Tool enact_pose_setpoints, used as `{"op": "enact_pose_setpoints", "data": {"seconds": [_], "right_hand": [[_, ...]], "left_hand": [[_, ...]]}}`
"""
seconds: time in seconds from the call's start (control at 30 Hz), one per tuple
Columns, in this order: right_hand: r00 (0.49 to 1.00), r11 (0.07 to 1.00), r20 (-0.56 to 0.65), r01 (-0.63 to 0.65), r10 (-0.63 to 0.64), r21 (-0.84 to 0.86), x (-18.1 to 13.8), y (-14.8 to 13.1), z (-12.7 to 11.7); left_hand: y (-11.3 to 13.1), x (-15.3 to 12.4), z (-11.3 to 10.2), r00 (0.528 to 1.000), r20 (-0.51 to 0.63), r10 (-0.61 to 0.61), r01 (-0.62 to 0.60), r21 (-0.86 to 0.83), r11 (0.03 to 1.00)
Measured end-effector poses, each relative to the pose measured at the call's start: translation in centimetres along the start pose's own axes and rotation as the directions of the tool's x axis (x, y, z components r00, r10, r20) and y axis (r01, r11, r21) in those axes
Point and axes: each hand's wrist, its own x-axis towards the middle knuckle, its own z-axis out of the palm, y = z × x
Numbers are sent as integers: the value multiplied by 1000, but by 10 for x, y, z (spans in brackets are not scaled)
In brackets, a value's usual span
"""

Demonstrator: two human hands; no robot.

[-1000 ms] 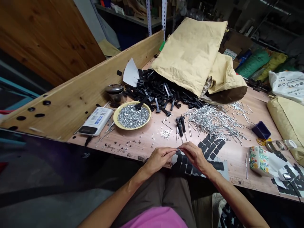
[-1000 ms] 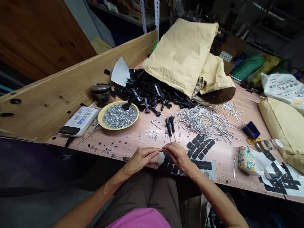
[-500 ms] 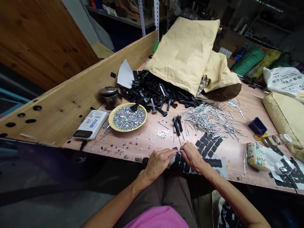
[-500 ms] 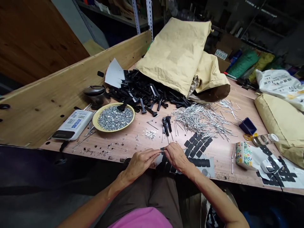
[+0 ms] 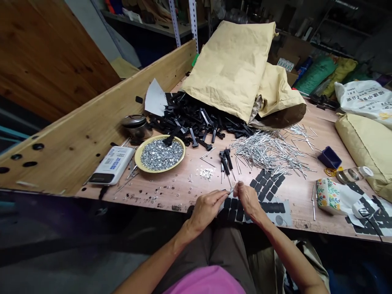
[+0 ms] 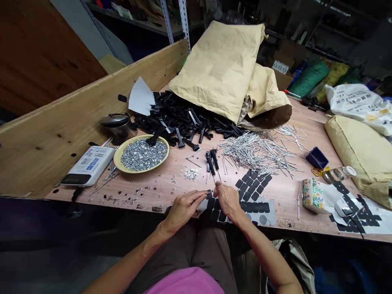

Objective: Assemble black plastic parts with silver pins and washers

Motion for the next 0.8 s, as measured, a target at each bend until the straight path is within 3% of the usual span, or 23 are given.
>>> {"op": "enact_pose_setpoints", "data": {"seconds": [0.07,0.17,0.23,0.3,0.37,0.43,0.47,0.53,0.6,0.63,0.67,0.73,0.8], "right_hand": [[994,991,-111,7,8,131,-5,0,-4],[981,937,-193,41,28,347,-15,1,2],[976,876,-217,76,33,476,-22,0,15],[972,796,-230,107,41,595,-28,-1,30],[970,733,-231,100,80,673,-32,-3,42],[974,711,-189,43,128,701,-36,-3,46],[976,718,-161,7,146,696,-37,-1,44],[970,783,-178,-20,165,622,-40,8,30],[928,909,-351,36,123,414,-42,26,5],[883,966,-465,68,58,248,-42,39,-10],[834,995,-551,78,-31,62,-41,52,-25],[775,956,-596,34,-210,-292,-40,81,-54],[780,825,-520,-9,-347,-565,-38,107,-75]], "left_hand": [[3,4,0,980,37,-196,199,-248,948],[8,9,3,886,126,-447,433,-572,697],[12,11,10,836,151,-528,452,-734,507],[17,11,22,816,151,-558,410,-832,375],[20,9,36,804,150,-576,384,-869,310],[20,6,45,805,153,-573,403,-850,340],[18,6,47,819,137,-557,413,-815,407],[10,8,46,876,41,-480,387,-654,650],[-3,16,41,944,-117,-308,258,-318,912],[-11,22,38,965,-190,-178,162,-98,982],[-19,28,35,974,-223,-41,67,109,992],[-34,41,33,971,-145,192,-116,418,901],[-47,52,36,949,-7,316,-255,574,778]]}}
